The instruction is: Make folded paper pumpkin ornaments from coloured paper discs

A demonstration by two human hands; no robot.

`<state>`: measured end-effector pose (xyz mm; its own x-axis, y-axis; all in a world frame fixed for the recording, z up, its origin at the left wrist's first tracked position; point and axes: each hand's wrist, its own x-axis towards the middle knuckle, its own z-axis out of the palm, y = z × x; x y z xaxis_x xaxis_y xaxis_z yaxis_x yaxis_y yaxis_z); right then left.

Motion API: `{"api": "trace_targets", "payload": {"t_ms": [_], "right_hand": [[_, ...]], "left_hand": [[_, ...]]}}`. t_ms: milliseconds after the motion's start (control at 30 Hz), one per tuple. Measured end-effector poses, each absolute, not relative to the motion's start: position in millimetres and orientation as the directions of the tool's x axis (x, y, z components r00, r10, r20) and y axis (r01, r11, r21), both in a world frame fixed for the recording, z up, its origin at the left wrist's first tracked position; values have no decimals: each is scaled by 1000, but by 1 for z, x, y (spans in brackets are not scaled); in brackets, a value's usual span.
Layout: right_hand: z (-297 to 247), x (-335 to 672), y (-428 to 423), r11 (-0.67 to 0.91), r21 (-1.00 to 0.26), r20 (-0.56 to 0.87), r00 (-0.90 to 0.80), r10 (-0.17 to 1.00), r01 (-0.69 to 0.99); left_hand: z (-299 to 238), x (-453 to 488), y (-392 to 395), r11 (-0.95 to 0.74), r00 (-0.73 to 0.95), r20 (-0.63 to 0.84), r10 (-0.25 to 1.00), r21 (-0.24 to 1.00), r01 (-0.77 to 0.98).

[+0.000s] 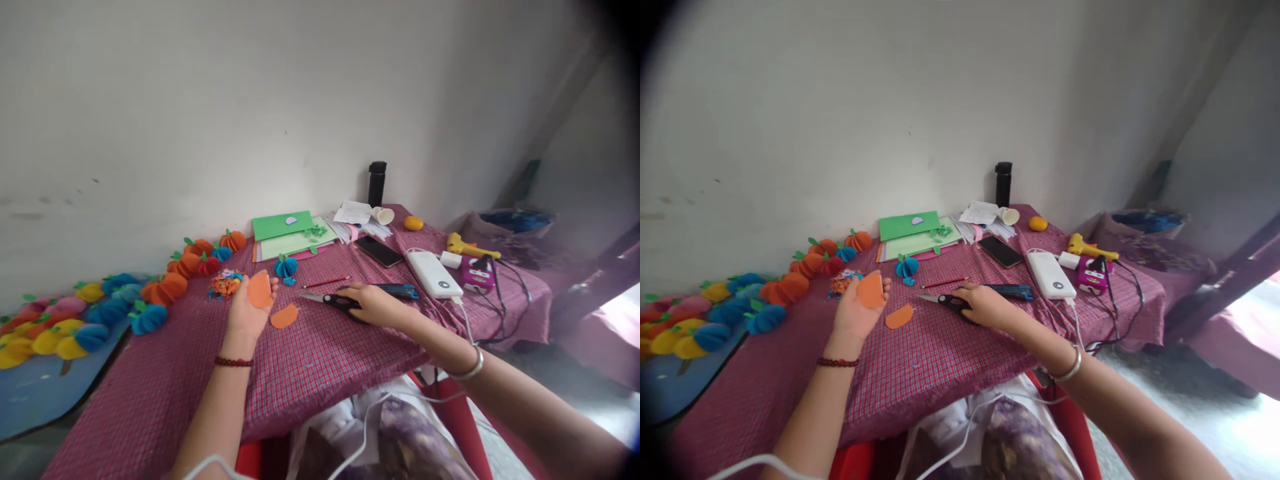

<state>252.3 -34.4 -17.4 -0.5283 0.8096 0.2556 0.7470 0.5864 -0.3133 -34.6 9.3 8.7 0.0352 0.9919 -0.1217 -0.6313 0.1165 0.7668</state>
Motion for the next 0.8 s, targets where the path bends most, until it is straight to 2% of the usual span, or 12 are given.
{"api": "trace_targets", "payload": {"t_ms": [133,233,333,433,700,800], "right_hand": [[-2,258,-44,559,-125,101,-550,829,820],[14,243,-42,527,-49,114,-520,847,848],[22,207,-29,618,-129,203,-590,782,775],[14,163,-5,725,-176,184,-701,689,666],[-7,110,38,656,-208,-80,-681,728,725],[-17,113,40,632,-318,-36,-675,737,707]], "left_hand": [[13,-48,13,10,-54,-70,996,692,-722],[15,-57,13,-17,-78,-56,995,694,-719],[15,-60,13,10,-9,-22,1000,714,-700],[14,-61,13,49,74,3,997,728,-684],[9,-63,14,61,131,38,991,730,-681],[9,-63,14,65,138,41,990,729,-681]]}}
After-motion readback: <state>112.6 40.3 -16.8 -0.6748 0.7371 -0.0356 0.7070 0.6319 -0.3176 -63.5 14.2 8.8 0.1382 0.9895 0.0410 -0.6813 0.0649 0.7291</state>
